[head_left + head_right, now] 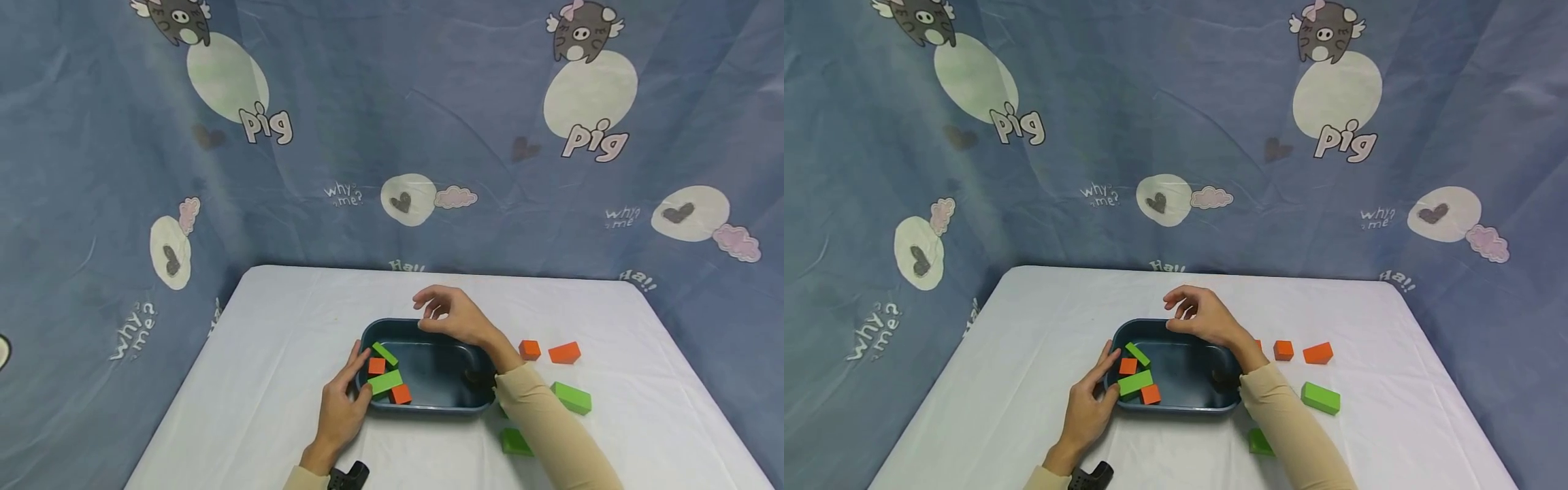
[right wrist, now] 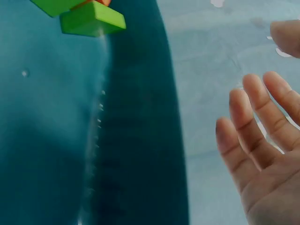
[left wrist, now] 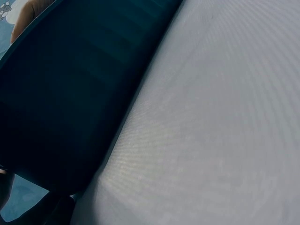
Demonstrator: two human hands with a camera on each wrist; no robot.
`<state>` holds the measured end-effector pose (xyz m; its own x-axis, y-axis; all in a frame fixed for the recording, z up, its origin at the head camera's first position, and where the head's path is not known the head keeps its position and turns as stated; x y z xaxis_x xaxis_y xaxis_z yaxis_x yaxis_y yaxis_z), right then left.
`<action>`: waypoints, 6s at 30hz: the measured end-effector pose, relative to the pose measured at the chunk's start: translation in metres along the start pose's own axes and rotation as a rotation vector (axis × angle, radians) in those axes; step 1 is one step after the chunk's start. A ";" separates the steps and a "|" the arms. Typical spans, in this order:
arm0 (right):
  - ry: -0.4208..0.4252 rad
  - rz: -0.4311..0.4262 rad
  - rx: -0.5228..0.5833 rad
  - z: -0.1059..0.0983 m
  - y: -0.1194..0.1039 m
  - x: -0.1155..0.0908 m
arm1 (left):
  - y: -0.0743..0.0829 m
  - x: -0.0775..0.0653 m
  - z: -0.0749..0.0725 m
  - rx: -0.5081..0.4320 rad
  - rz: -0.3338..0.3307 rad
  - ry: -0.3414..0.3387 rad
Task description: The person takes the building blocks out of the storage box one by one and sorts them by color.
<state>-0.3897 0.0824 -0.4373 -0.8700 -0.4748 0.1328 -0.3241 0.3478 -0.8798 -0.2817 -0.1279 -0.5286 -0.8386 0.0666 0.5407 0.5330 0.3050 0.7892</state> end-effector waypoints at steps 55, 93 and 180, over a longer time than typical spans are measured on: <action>-0.280 0.038 -0.324 0.091 0.039 0.012 | 0.001 0.002 0.000 0.042 0.015 -0.018; -0.147 0.027 -0.457 0.068 0.026 0.012 | 0.002 0.001 0.001 0.023 -0.004 -0.007; 0.295 0.453 -0.142 -0.136 0.085 -0.246 | 0.036 0.007 0.003 0.029 0.023 0.022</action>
<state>-0.2535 0.3393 -0.4826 -0.9944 -0.0133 -0.1045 0.0775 0.5793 -0.8114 -0.2688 -0.1138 -0.4976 -0.8232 0.0529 0.5653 0.5485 0.3313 0.7677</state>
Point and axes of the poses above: each hand's wrist, its own x-axis towards the middle knuckle, its own z-axis out of the palm, y = z × x, the point moved 9 cm from there along x, towards the middle knuckle, and after that the axes turned 8 degrees about z, right-handed, at the moved point
